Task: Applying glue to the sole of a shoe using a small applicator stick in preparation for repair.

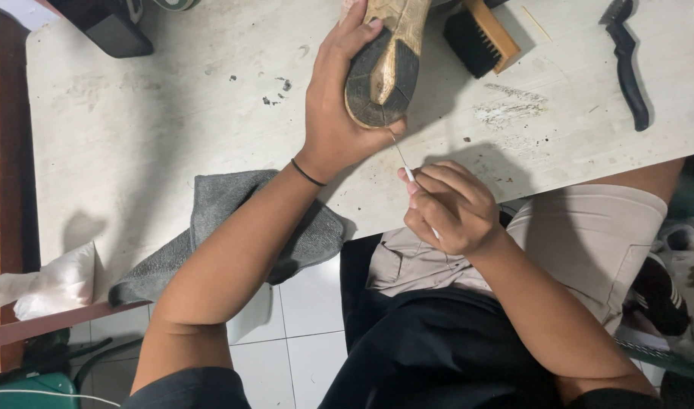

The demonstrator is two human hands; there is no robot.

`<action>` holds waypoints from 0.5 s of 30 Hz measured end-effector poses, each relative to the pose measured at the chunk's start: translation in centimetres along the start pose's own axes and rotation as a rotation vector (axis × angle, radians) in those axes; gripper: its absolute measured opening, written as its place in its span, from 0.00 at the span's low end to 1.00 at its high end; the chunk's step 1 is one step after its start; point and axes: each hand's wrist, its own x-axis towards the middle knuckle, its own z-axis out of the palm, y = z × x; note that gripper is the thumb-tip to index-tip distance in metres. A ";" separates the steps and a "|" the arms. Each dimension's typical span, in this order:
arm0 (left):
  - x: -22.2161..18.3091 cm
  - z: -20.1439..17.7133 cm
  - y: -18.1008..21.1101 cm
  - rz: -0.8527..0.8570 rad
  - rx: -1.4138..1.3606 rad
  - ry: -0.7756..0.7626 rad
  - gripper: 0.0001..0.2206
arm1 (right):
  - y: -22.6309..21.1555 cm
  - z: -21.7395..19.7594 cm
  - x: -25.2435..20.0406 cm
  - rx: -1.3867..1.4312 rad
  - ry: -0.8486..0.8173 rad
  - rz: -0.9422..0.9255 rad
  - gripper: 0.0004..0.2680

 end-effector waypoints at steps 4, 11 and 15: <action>0.0 -0.3 -0.2 0.000 0.004 -0.017 0.37 | 0.2 -0.1 -2.3 0.019 0.045 -0.029 0.03; -0.2 -0.3 -0.3 0.045 0.050 -0.056 0.37 | 0.1 -0.1 -1.7 0.051 -0.033 0.007 0.03; 0.0 -0.1 0.6 0.059 0.055 -0.050 0.39 | 0.0 0.0 -1.8 0.055 -0.046 0.025 0.04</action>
